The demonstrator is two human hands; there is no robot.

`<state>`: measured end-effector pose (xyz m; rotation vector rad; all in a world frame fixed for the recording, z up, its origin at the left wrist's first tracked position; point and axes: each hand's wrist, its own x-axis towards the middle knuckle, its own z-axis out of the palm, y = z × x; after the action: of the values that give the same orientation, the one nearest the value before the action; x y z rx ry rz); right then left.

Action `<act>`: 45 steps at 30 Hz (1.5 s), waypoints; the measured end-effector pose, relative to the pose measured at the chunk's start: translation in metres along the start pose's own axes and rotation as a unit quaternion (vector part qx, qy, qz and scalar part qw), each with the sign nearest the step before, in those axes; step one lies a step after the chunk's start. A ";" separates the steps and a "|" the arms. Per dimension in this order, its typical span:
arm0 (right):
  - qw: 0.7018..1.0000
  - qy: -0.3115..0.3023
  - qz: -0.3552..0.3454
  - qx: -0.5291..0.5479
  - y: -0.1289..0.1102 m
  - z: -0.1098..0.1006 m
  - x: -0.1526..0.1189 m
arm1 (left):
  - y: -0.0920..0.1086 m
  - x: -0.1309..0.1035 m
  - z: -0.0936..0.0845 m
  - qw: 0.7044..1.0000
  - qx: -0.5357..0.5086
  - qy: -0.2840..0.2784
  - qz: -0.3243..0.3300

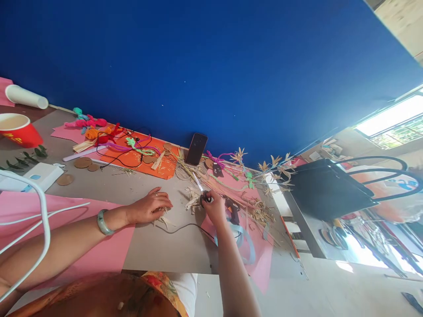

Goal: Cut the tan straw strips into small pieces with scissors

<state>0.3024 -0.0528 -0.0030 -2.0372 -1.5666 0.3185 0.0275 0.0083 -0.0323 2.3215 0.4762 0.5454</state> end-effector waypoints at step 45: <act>0.990 -0.135 -0.036 0.006 -0.088 0.006 -0.052 | 0.004 0.005 -0.005 0.880 -0.402 0.154 -0.201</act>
<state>0.2120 -0.0845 0.0332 -1.9870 -1.7894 0.5958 0.0294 0.0107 -0.0247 1.2991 0.6962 0.7346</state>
